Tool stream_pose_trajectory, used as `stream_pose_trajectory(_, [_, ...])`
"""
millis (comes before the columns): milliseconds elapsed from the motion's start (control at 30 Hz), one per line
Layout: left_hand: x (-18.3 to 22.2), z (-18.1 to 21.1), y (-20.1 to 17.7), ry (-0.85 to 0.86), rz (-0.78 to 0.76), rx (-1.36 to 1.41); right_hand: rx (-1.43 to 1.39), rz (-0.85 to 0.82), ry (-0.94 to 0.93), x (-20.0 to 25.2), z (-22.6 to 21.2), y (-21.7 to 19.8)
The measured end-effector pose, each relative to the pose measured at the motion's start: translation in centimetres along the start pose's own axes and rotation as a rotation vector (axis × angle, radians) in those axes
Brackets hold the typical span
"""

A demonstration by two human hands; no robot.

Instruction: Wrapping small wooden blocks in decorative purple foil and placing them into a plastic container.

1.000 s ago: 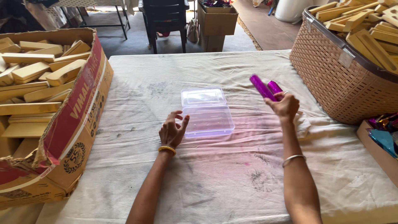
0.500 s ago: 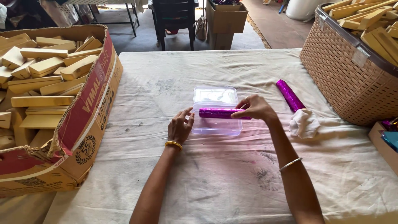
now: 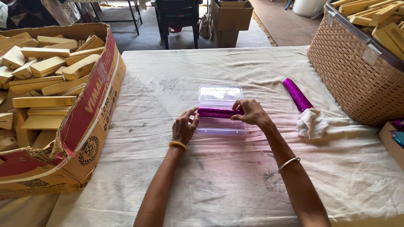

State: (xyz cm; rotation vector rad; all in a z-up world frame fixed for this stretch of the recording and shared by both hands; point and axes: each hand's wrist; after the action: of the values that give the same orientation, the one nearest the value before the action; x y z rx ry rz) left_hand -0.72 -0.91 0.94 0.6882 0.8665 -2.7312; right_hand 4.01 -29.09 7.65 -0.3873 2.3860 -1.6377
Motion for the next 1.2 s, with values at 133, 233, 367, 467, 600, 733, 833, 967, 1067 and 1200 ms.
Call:
stream_pose_trajectory(133, [-0.2, -0.9, 0.5, 0.015, 0.000, -0.010, 0.225, 0.023, -0.010, 0.5, -1.5, 0.7])
stream_pose_trajectory(233, [-0.1, -0.8, 0.4, 0.012, -0.003, 0.000, 0.230, 0.035, -0.001, 0.8, -2.0, 0.7])
stream_pose_trajectory(367, [-0.1, -0.3, 0.3, 0.009, 0.003, -0.009, 0.232, 0.044, 0.024, 1.2, -2.8, 0.1])
stream_pose_trajectory(467, [-0.2, -0.6, 0.7, 0.000, -0.007, -0.014, 0.317, 0.057, -0.002, 0.8, -2.2, 0.7])
stream_pose_trajectory(600, [-0.3, -1.5, 0.9, 0.042, -0.006, 0.009, 0.567, 0.208, -0.053, 1.4, -3.6, 0.7])
stream_pose_trajectory(733, [-0.5, -2.5, 1.4, 0.067, -0.005, -0.016, 0.476, 0.248, -0.008, 0.3, -1.9, 2.4])
stream_pose_trajectory(833, [-0.4, -3.4, 1.9, 0.069, -0.008, 0.017, 0.441, 0.390, -0.050, 0.2, -1.4, 2.8])
stream_pose_trajectory(967, [-0.1, -1.5, 1.0, 0.037, -0.019, 0.042, 0.212, 0.328, -0.059, 1.5, -0.7, -1.5])
stream_pose_trajectory(1067, [0.1, -0.1, 0.4, 0.027, -0.021, 0.033, 0.010, 0.510, -0.042, 1.6, 5.2, -4.3])
stream_pose_trajectory(1200, [0.0, 0.5, 0.1, -0.004, -0.030, 0.003, 0.125, 0.866, 0.282, 3.2, 13.5, -6.7])
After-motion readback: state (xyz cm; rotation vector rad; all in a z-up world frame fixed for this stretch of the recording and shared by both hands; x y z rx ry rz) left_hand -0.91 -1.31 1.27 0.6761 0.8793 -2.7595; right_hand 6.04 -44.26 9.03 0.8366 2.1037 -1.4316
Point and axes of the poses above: each hand's wrist, its own x-axis away from the middle knuckle, its own y-axis out of the palm, z = x × y, and after that the axes turned 5 degrees about x, right-handed
